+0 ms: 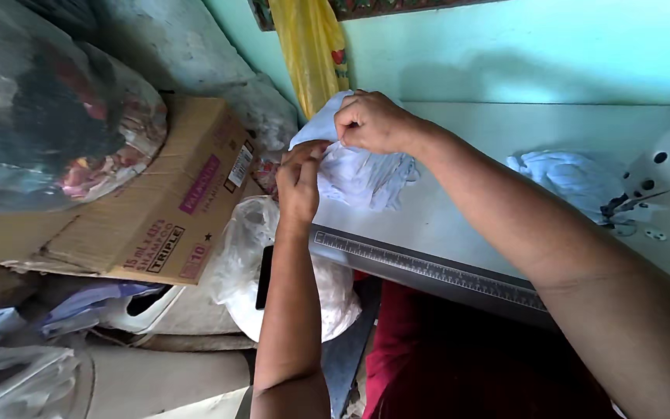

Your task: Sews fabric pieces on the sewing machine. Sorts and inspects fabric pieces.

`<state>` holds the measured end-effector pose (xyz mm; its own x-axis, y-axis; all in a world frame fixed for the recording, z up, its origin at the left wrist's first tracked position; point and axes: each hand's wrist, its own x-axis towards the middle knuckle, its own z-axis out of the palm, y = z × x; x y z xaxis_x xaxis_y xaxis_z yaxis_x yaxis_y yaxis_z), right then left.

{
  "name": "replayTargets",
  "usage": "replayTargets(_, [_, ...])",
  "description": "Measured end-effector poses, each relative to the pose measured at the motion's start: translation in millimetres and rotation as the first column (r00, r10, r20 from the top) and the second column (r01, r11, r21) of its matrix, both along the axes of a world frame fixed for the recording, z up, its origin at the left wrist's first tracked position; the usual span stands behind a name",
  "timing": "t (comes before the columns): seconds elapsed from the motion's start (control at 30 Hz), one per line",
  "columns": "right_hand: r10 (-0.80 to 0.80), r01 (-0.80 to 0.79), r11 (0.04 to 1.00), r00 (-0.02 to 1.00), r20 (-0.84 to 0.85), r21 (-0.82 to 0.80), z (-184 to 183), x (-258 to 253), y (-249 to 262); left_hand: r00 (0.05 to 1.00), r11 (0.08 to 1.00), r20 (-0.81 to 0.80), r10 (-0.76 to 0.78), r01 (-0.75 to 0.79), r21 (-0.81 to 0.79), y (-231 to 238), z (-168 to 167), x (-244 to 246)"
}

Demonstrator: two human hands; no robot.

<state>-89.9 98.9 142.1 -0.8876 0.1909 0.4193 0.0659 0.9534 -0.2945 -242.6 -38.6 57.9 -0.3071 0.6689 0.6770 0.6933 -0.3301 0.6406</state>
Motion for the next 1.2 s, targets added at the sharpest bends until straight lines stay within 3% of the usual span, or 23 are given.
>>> replayTargets(0.23, [-0.075, 0.080, 0.996, 0.987, 0.144, -0.030, 7.3, -4.4, -3.9, 0.977, 0.987, -0.173, 0.121, -0.137, -0.085, 1.2, 8.3, 8.6])
replayTargets(0.33, [-0.090, 0.095, 0.995, 0.987, 0.134, -0.034, 9.1, -4.1, -5.3, 0.961, 0.992, -0.245, 0.128, -0.122, 0.040, 1.7, 3.0, 9.5])
replayTargets(0.43, [-0.097, 0.103, 0.993, 0.990, 0.104, -0.052, 9.6, -4.2, -5.8, 0.891, 0.966, -0.383, 0.244, -0.187, 0.179, 2.7, 0.2, 11.5])
replayTargets(0.53, [-0.118, 0.125, 0.990, 0.987, 0.105, -0.065, 11.9, -5.3, -7.8, 0.834, 0.943, -0.441, 0.330, -0.272, 0.191, 1.3, -3.9, 13.6])
replayTargets(0.67, [-0.139, 0.146, 0.986, 0.986, 0.088, -0.085, 15.2, -5.6, -9.0, 0.840, 0.948, -0.439, 0.319, -0.289, 0.135, -10.5, -13.1, 23.7])
replayTargets(0.87, [-0.139, 0.145, 0.984, 0.989, 0.058, -0.102, 14.5, -6.5, -5.0, 0.747, 0.879, -0.464, 0.476, -0.381, 0.288, 1.9, -8.8, 23.2])
replayTargets(1.07, [-0.160, 0.167, 0.976, 0.985, 0.061, -0.140, 20.2, -4.6, -5.5, 0.794, 0.929, -0.483, 0.369, -0.326, 0.173, -2.6, -14.9, 25.6])
replayTargets(1.2, [-0.128, 0.131, 0.981, 0.991, 0.029, -0.146, 20.3, -3.9, -3.7, 0.915, 0.946, -0.268, 0.303, -0.256, 0.199, -0.1, -7.7, 18.0])
